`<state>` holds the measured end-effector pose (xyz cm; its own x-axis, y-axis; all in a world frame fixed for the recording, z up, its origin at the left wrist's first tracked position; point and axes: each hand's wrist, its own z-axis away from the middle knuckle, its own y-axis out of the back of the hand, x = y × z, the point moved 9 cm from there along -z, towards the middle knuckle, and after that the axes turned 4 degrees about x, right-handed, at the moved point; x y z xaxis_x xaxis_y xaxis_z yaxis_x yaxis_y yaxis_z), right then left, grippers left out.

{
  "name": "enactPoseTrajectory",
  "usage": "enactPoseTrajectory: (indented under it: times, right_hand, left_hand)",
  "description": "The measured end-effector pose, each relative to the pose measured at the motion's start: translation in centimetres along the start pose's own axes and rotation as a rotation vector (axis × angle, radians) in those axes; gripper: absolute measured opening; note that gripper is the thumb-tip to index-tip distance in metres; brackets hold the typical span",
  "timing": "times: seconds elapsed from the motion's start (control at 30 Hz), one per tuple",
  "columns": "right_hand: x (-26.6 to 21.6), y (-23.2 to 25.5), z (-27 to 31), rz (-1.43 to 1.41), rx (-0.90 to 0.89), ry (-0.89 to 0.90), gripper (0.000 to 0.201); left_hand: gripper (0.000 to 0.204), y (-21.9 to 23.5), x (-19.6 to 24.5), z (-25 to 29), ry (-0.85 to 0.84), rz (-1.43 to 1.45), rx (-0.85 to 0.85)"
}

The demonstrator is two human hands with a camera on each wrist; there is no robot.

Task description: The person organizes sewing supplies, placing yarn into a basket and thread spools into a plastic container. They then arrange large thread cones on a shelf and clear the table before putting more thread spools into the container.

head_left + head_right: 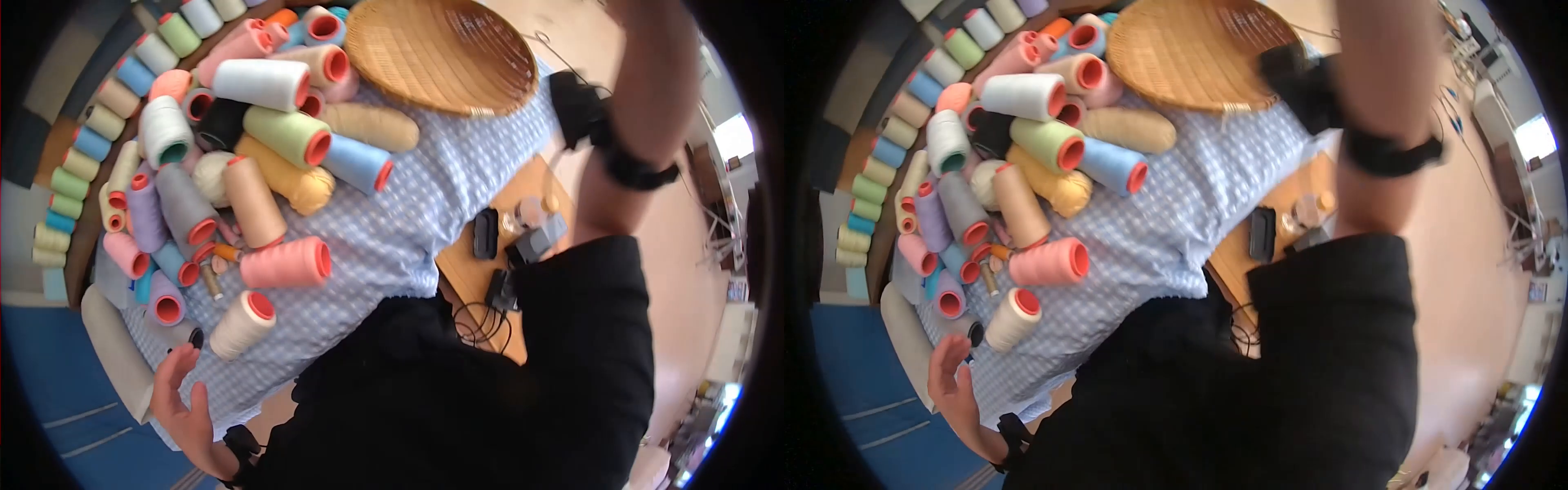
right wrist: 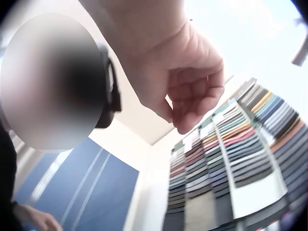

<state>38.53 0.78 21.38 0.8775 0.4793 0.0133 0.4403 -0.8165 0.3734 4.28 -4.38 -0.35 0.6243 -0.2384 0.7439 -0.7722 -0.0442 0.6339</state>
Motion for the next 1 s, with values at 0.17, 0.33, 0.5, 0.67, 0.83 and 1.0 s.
enactPoseTrajectory:
  times: [0.17,0.33,0.5,0.67,0.83,1.0]
  right_hand:
    - [15.9,1.1,13.6,0.328,-0.987,-0.524,0.027]
    - [17.6,0.4,31.6,0.269,-1.425,-0.978,0.03]
    - [10.1,-5.0,40.6,0.303,-1.575,-0.758,0.043]
    - [9.7,-6.2,48.3,0.299,-1.579,-0.861,0.081]
    - [8.8,-6.4,49.6,0.299,-1.567,-0.864,0.094]
    - [8.1,-6.0,48.2,0.177,-1.715,-0.795,0.086]
  left_hand:
    - [0.04,0.9,-3.0,1.5,0.054,0.054,0.08]
    - [0.038,-0.7,-2.9,1.0,0.063,0.082,0.031]
    - [0.039,-1.4,-1.2,0.3,-0.017,0.082,-0.025]
    - [0.04,-1.3,-1.4,0.8,-0.007,0.064,-0.008]
    - [0.04,-1.3,-1.5,0.7,-0.003,0.051,0.013]
    - [0.04,-1.3,-0.7,0.2,-0.027,0.03,-0.008]
